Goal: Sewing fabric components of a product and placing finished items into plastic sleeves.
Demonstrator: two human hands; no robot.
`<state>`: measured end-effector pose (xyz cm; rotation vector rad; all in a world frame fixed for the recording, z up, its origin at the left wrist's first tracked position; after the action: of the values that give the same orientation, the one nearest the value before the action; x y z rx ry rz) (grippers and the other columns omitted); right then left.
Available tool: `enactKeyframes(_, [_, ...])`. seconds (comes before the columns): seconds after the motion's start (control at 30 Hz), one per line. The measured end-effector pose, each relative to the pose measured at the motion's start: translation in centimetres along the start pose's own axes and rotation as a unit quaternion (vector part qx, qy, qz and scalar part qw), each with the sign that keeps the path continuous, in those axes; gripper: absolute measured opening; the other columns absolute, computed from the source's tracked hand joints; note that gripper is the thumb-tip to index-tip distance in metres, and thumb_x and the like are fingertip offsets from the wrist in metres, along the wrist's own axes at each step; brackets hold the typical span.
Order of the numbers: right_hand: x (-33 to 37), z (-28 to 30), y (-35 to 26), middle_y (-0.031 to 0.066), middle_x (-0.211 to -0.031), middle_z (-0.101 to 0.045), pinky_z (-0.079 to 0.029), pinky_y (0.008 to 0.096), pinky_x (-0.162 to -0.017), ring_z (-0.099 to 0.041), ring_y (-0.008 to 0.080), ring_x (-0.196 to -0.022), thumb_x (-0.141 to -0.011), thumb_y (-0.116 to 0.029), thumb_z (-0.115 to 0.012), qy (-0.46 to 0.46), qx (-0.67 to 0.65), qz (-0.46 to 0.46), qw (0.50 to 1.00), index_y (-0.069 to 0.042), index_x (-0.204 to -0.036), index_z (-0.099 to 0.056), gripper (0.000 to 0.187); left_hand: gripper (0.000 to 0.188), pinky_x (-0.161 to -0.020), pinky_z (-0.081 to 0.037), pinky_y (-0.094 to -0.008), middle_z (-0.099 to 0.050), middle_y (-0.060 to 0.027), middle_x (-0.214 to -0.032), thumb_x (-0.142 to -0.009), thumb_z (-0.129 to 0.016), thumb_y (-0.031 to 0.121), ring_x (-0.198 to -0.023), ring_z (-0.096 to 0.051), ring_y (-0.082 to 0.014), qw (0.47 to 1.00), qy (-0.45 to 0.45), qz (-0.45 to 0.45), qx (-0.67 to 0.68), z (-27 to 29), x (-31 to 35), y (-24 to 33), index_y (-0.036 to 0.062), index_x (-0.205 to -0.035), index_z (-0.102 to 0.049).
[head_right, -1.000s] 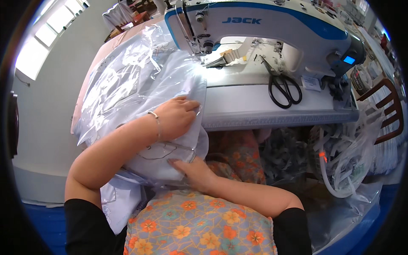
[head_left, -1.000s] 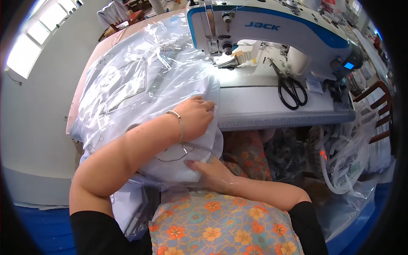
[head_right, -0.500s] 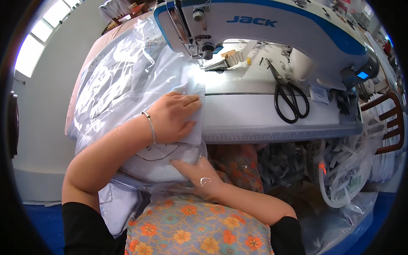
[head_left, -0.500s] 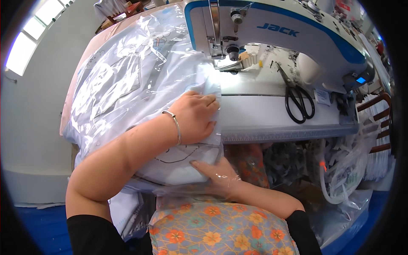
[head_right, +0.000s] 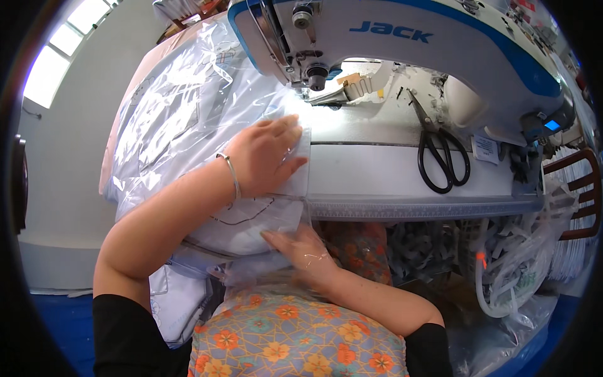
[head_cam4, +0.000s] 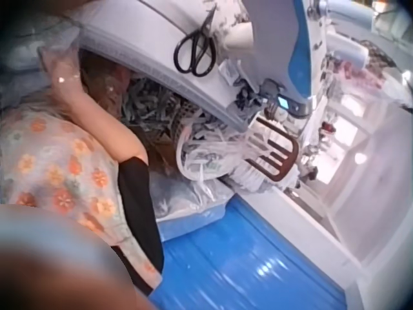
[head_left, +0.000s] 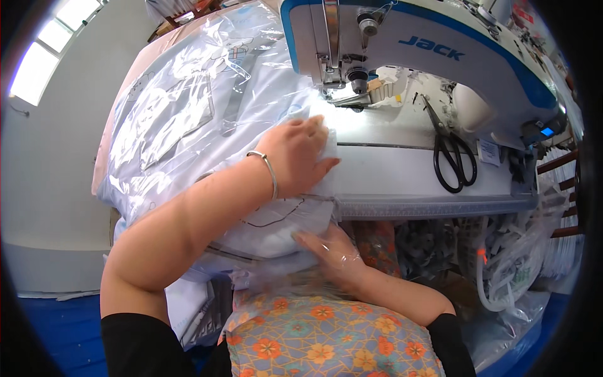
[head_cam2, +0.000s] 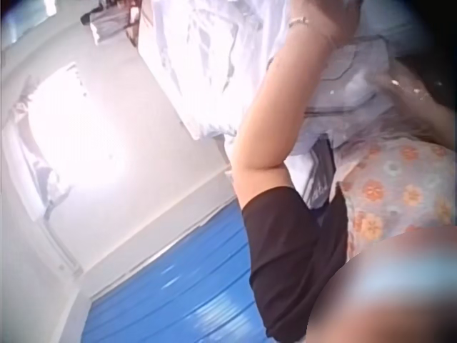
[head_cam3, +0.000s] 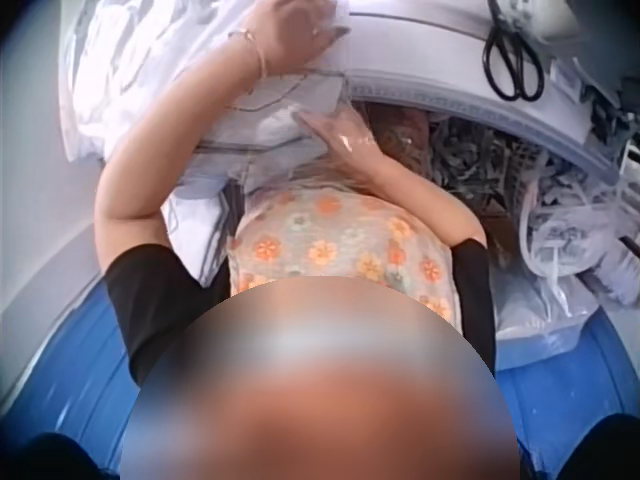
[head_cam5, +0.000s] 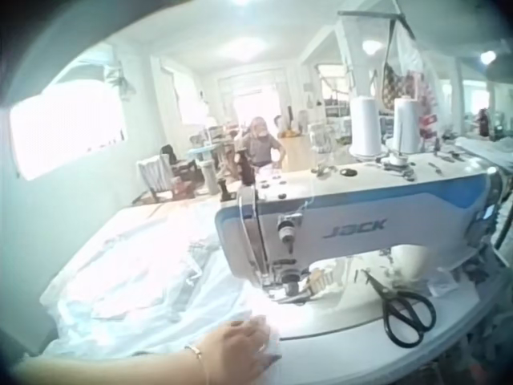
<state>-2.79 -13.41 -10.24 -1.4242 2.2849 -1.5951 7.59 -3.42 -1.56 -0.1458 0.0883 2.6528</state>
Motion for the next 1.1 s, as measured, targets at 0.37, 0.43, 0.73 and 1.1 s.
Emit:
enactKeyframes(0.37, [0.8, -1.2, 0.2, 0.0103, -0.121, -0.065, -0.047, 0.0345, -0.097, -0.060, 0.0196, -0.109, -0.093, -0.021, -0.067, -0.043, -0.025, -0.062, 0.997, 0.004, -0.129, -0.057, 0.045, 0.032, -0.108, -0.043, -0.0363, -0.064, -0.0167, -0.126, -0.086, -0.056, 0.013, -0.120, -0.060, -0.0242, 0.989, -0.079, -0.075, -0.102, 0.0, -1.9, -0.2, -0.0030, -0.112, -0.067])
enactKeyframes(0.43, [1.4, -0.5, -0.2, 0.0079, -0.121, -0.065, -0.048, 0.0342, -0.095, -0.061, 0.0175, -0.106, -0.092, -0.019, -0.069, -0.021, 0.037, -0.067, 0.997, 0.002, -0.129, -0.057, 0.045, 0.030, -0.107, -0.043, -0.0367, -0.064, -0.0166, -0.127, -0.086, -0.055, 0.011, -0.120, -0.060, -0.0244, 0.989, -0.058, -0.081, -0.110, 0.0, -1.9, 0.0, -0.0016, -0.109, -0.068])
enactKeyframes(0.73, [2.0, 0.4, -0.2, 0.0054, -0.120, -0.065, -0.047, 0.0319, -0.094, -0.061, 0.0147, -0.105, -0.092, -0.014, -0.069, -0.004, -0.018, -0.106, 0.994, 0.001, -0.130, -0.058, 0.043, 0.027, -0.104, -0.042, -0.0368, -0.060, -0.0156, -0.131, -0.085, -0.054, 0.015, -0.123, -0.053, -0.0242, 0.999, -0.005, -0.041, -0.024, -1.4, -1.5, -0.6, 0.0030, -0.102, -0.071])
enactKeyframes(1.1, [0.3, 0.1, -2.7, 0.0084, -0.120, -0.066, -0.046, 0.0345, -0.098, -0.061, 0.0185, -0.110, -0.093, -0.011, -0.065, 0.022, -0.130, -0.037, 0.991, 0.002, -0.126, -0.058, 0.037, 0.016, -0.097, -0.045, -0.0382, -0.066, -0.0146, -0.122, -0.084, -0.056, 0.015, -0.112, -0.060, -0.0244, 0.998, -0.009, -0.034, 0.053, -1.7, -2.9, -3.7, 0.0055, -0.087, -0.068])
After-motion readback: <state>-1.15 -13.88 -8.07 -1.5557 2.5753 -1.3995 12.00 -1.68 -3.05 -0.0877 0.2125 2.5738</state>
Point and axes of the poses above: each hand's wrist, its own x-axis away from the middle knuckle, its own z-axis out of the back of the hand, y = z × x, the point moved 7 cm from there along -x, towards the middle knuckle
